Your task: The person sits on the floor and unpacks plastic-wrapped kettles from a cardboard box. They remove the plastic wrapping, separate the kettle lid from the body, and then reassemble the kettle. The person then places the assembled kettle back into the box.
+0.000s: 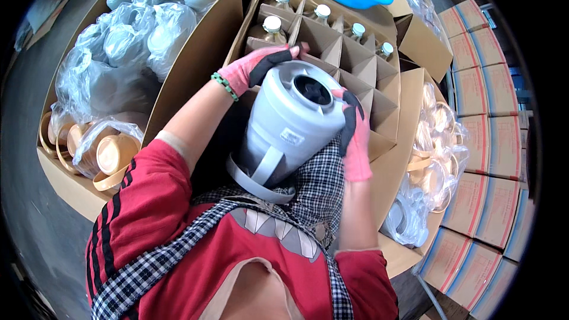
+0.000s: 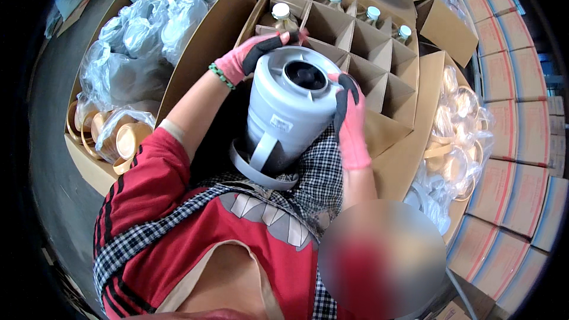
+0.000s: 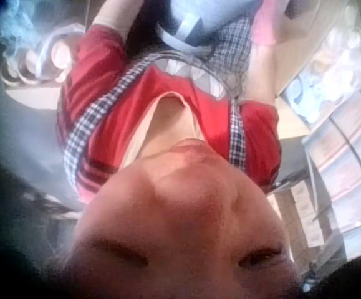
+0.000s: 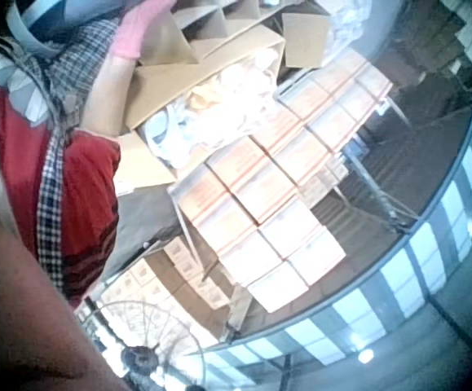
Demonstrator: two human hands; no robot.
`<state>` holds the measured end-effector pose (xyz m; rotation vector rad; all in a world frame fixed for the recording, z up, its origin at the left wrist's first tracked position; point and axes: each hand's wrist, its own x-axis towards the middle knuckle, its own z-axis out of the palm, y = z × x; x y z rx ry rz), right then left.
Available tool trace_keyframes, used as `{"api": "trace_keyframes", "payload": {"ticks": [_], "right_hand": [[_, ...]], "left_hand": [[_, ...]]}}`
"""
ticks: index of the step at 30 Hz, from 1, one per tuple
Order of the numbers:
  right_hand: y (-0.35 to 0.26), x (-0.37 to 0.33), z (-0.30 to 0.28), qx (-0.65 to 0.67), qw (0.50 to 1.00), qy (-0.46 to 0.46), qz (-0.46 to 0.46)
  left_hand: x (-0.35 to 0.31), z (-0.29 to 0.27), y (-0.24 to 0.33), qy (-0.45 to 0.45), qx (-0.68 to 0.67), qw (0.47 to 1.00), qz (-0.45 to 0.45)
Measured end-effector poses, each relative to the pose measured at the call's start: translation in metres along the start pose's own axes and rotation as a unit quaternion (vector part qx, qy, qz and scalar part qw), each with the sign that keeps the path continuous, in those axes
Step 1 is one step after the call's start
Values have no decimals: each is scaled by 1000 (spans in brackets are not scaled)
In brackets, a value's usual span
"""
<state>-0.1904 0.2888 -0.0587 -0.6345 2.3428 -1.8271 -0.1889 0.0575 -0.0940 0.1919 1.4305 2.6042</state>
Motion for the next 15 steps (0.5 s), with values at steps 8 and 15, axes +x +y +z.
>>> {"api": "trace_keyframes", "payload": {"ticks": [8,15], "right_hand": [[-104,27,-34,-473,711,-449,-261],[-95,25,-1,-568,729,-378,-47]], "left_hand": [[-15,43,-13,-89,-66,992,-58],[-17,38,-19,-83,35,993,73]]}}
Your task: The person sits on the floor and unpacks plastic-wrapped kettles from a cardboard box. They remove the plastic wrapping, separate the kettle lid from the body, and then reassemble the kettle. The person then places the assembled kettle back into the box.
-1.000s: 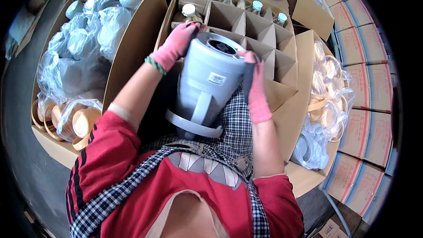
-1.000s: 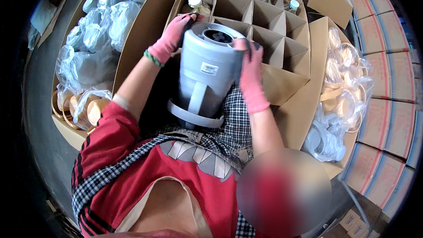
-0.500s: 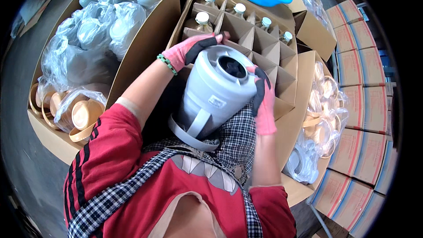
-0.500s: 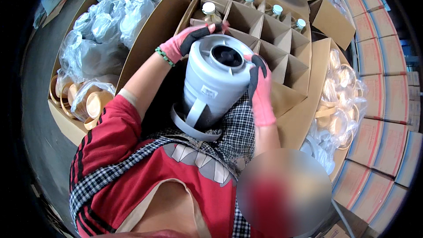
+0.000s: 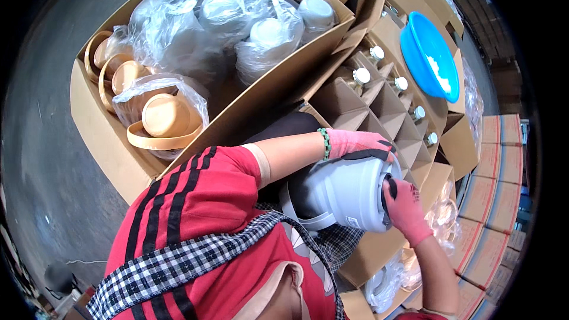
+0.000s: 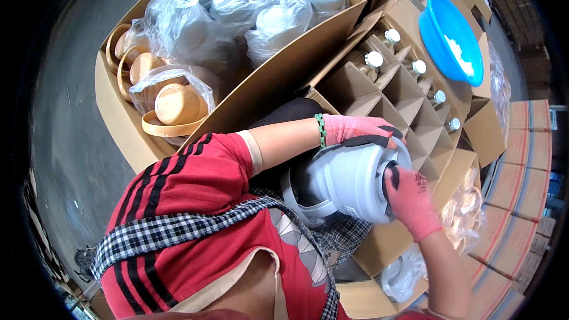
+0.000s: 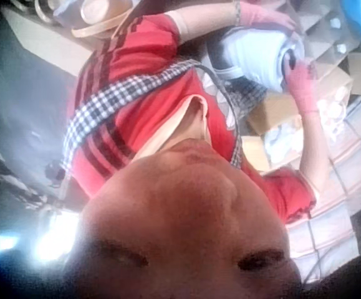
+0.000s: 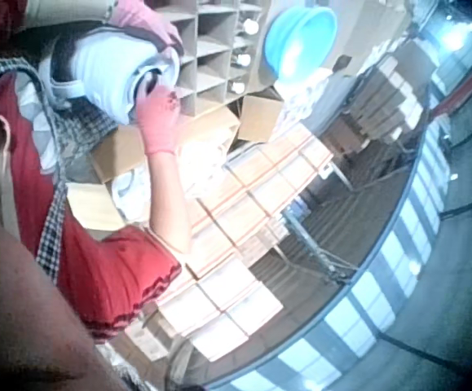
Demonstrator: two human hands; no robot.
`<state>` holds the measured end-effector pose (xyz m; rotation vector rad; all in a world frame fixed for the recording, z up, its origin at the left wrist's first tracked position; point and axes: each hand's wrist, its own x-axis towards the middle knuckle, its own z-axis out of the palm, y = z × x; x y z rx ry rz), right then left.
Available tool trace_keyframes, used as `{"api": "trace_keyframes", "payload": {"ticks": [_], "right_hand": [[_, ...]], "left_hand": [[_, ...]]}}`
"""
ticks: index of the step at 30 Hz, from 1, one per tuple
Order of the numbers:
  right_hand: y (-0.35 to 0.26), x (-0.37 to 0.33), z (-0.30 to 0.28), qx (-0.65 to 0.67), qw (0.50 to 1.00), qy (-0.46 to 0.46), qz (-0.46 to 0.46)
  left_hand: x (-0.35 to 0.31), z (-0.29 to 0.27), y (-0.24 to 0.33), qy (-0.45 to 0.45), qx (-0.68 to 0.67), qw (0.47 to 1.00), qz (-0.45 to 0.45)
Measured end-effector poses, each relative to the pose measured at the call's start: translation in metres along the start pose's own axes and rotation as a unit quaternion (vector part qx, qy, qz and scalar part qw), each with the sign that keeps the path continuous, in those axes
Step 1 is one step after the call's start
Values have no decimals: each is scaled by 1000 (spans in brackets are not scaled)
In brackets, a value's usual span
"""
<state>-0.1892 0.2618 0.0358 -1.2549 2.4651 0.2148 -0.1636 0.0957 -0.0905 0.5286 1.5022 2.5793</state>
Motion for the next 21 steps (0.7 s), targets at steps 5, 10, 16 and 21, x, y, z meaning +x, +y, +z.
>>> {"api": "trace_keyframes", "payload": {"ticks": [5,10,16,21], "right_hand": [[2,15,-32,256,955,-124,87],[-2,18,-48,-245,889,-77,-380],[-3,34,-20,272,936,-133,178],[6,12,-53,-225,876,-58,-423]], "left_hand": [[-2,-18,2,16,54,996,66],[2,-17,0,-6,87,994,66],[6,-17,3,5,30,999,-24],[9,-20,-7,17,32,999,14]]}}
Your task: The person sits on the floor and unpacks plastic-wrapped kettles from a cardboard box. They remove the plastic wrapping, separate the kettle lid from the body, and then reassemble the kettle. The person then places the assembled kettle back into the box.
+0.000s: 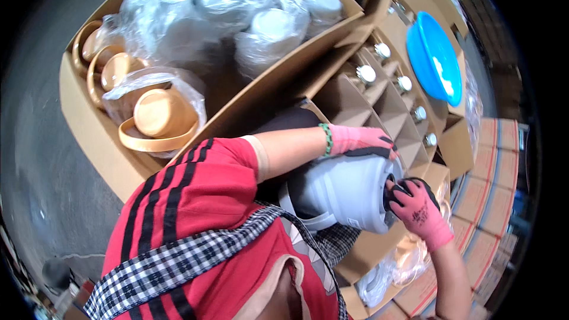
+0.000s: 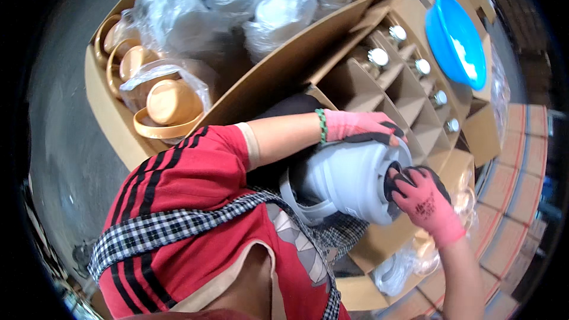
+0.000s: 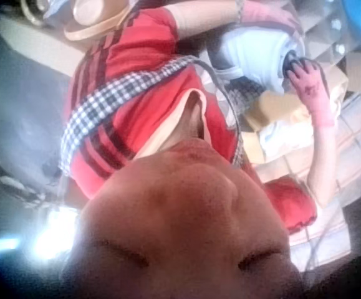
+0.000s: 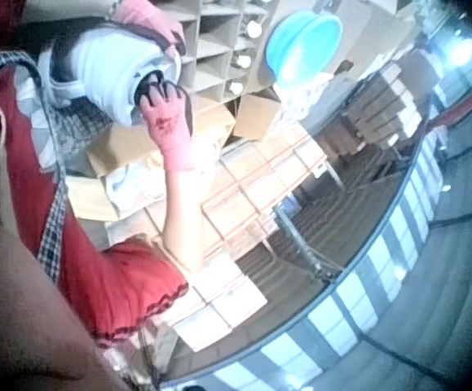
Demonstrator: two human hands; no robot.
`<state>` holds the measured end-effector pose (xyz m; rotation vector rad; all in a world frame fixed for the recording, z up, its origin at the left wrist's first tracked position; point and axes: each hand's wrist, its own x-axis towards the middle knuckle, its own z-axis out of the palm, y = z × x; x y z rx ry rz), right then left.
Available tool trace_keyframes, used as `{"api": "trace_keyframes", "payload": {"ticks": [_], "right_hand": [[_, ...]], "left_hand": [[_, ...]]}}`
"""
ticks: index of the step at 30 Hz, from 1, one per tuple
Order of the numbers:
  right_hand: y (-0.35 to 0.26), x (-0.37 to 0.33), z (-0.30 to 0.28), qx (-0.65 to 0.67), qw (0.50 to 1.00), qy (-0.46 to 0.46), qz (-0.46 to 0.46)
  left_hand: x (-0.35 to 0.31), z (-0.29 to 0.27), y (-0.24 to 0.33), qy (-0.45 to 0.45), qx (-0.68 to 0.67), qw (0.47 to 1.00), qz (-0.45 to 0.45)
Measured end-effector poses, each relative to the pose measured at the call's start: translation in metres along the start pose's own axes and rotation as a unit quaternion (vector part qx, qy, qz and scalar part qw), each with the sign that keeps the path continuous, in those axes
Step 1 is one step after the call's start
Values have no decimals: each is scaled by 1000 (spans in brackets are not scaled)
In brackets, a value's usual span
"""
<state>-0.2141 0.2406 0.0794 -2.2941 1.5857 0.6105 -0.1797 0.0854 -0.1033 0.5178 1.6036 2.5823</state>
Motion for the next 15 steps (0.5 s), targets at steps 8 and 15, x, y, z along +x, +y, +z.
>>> {"api": "trace_keyframes", "payload": {"ticks": [8,15], "right_hand": [[-13,31,43,261,823,25,503],[6,36,36,615,574,54,538]], "left_hand": [[7,-7,-21,-13,-17,1000,17],[8,-16,-29,-15,4,999,31]]}}
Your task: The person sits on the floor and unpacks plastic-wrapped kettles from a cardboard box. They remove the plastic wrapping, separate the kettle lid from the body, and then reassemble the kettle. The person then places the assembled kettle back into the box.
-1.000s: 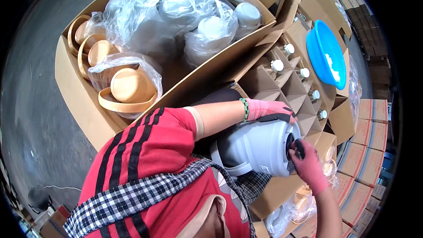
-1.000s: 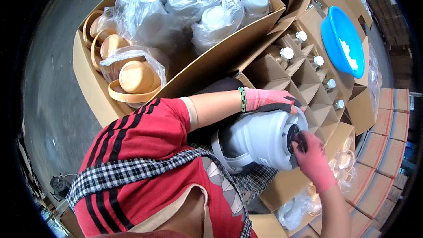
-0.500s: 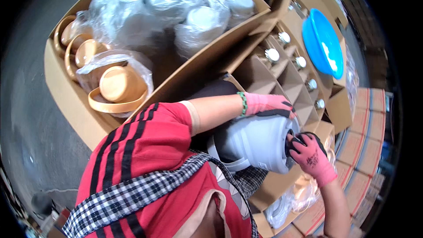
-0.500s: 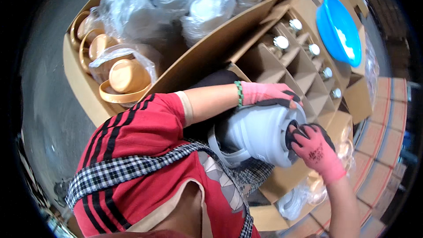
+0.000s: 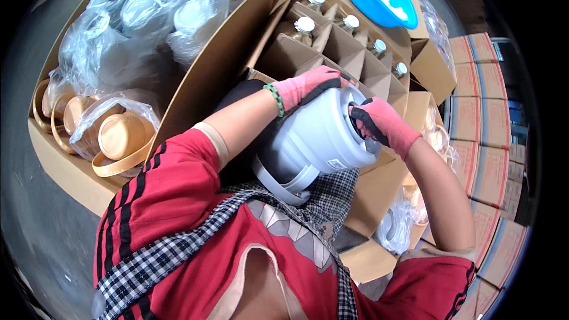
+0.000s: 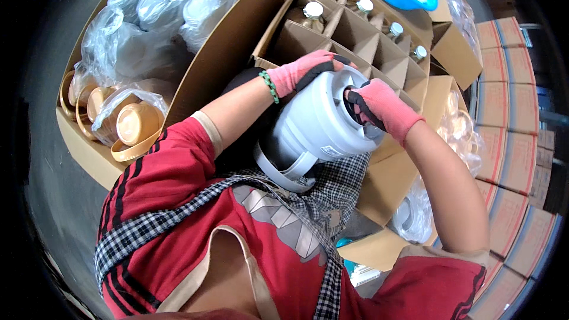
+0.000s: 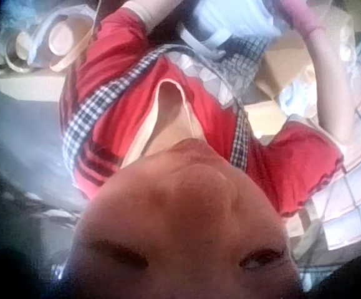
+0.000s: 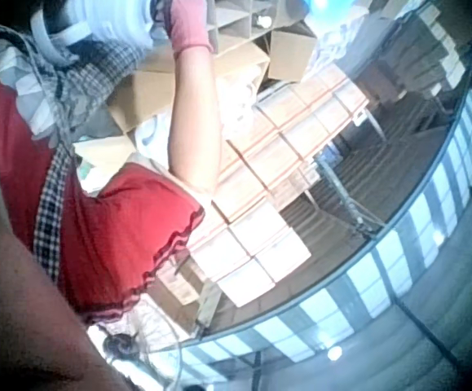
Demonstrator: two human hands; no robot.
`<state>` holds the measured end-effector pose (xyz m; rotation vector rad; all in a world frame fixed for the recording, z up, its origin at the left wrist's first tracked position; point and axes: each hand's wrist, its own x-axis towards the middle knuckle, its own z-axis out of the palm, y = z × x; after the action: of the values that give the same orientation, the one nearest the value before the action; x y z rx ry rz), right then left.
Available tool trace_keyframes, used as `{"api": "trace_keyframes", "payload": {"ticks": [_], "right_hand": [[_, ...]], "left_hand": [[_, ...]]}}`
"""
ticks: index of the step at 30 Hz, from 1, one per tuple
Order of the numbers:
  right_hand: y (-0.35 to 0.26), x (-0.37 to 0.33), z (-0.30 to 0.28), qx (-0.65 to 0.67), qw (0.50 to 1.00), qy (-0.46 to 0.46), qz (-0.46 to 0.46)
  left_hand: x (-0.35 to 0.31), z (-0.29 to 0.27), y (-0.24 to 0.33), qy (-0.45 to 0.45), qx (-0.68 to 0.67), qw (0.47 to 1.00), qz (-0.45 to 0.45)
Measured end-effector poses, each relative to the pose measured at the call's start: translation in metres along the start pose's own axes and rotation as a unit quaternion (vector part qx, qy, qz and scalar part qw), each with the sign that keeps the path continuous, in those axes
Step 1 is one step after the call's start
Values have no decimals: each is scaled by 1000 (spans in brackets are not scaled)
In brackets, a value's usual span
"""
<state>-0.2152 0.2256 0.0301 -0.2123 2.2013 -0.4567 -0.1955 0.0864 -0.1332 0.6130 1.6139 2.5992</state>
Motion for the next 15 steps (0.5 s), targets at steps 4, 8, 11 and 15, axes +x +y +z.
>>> {"api": "trace_keyframes", "payload": {"ticks": [4,8,11,15], "right_hand": [[15,-31,-10,-350,870,69,-341],[20,-36,-31,-627,499,0,-598],[22,-23,-28,-644,458,14,-613],[26,-18,-11,-569,679,43,-463]], "left_hand": [[-13,16,25,34,-54,996,-65],[-13,39,43,32,-82,992,-86],[-12,32,37,-25,-33,995,-89],[-10,27,35,2,-137,982,-129]]}}
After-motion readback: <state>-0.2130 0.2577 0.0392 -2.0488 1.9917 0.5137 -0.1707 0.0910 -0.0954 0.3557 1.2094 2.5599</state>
